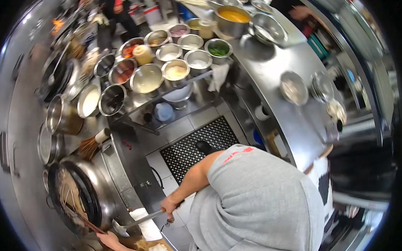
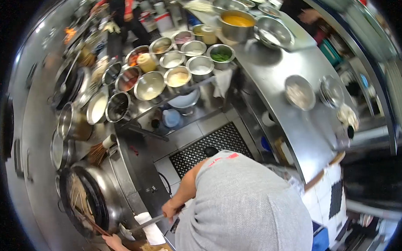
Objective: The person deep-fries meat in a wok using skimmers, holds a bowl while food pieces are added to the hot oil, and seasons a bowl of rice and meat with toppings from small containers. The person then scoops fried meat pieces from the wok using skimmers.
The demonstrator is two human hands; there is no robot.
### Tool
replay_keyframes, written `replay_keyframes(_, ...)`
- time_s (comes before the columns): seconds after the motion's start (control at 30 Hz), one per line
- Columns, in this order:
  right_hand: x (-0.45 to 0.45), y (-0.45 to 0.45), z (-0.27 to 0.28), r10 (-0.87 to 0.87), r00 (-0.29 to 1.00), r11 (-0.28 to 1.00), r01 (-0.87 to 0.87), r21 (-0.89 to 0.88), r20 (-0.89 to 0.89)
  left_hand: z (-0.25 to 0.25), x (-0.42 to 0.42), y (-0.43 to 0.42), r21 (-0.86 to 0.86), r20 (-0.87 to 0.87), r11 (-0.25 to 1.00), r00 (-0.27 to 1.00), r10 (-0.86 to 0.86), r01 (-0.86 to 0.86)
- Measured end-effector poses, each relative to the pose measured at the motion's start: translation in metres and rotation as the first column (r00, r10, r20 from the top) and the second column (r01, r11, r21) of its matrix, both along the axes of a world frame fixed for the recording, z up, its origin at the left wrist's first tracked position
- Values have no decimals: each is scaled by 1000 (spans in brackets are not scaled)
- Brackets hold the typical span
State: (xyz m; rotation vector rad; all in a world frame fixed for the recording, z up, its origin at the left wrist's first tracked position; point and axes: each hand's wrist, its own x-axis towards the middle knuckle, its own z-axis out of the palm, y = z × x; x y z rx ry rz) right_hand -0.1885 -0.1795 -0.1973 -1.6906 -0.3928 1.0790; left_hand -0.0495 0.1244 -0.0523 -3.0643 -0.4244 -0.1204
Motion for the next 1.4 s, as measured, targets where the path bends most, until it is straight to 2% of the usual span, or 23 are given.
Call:
replay_keyframes(0.03,4,-7,14,-38,999,999,39,7,-7,21,-15,-31,-14,-21,1000,1000,10,-11)
replay_keyframes(0.07,12,-14,24,-40,989,996,52,-76,146,42,-31,-62,-27,-43,999,999,21,-22)
replay_keyframes(0.1,16,-26,31,-25,955,984,76,-163,294,10,-15,-23,-59,20,998,1000,16,-15)
replay_keyframes(0.17,13,-58,43,-63,958,984,106,-142,279,-52,16,51,-120,146,993,989,5,13)
replay_keyframes(0.27,-3,-113,59,-133,956,985,157,-72,261,44,-36,-58,20,-52,994,993,105,-104)
replay_keyframes(0.33,-25,-155,56,-223,941,969,242,-47,256,16,-8,-3,66,11,998,1000,16,-16)
replay_keyframes(0.37,-35,-175,41,-229,889,968,252,-5,397,67,-39,-56,20,36,1000,999,-12,11)
replay_keyframes(0.4,-54,-197,54,-304,754,943,325,72,582,21,1,13,-82,48,991,993,108,-104)
replay_keyframes(0.43,-66,-215,70,-323,867,924,375,-71,379,31,-2,23,-83,130,978,975,-181,193)
replay_keyframes(0.5,-80,-242,127,-420,883,867,459,-193,211,41,-4,26,-324,132,924,977,-166,201)
replay_keyframes(0.53,-84,-252,114,-429,830,859,496,-123,356,52,-5,18,-505,124,849,986,-107,156)
replay_keyframes(0.57,-78,-252,144,-468,821,823,539,-178,326,62,-2,14,-409,102,906,992,-73,109)
replay_keyframes(0.6,-69,-252,154,-578,803,772,595,-224,144,66,-1,16,-416,125,905,991,-38,87)
replay_keyframes(0.7,-12,-255,168,-473,877,847,479,-231,87,95,0,12,-325,71,945,995,75,-48)
replay_keyframes(0.77,29,-258,178,-434,784,876,483,3,443,98,11,27,-302,48,952,996,69,-51)
replay_keyframes(0.83,78,-242,217,-441,769,881,469,61,463,109,23,35,-294,-3,955,999,42,-41)
replay_keyframes(0.87,99,-235,242,-435,830,893,449,44,349,120,28,36,-297,-67,953,997,43,-61)
replay_keyframes(0.93,139,-232,271,-300,895,948,317,1,329,128,30,40,-209,5,978,1000,-12,13)
replay_keyframes(1.0,173,-234,289,-131,924,988,153,-33,360,152,28,20,-398,-171,901,979,111,-172)
replay_keyframes(1.13,234,-210,322,74,988,997,-75,0,135,144,23,24,-548,-121,815,982,146,-189)
replay_keyframes(1.23,270,-171,312,170,977,985,-174,21,128,143,14,22,-592,-191,762,964,185,-263)
replay_keyframes(1.3,285,-140,296,324,907,946,-314,-82,270,131,15,38,-721,-235,630,957,169,-288)
replay_keyframes(1.4,294,-110,270,305,902,952,-301,-62,307,127,-1,34,-802,-190,531,960,204,-272)
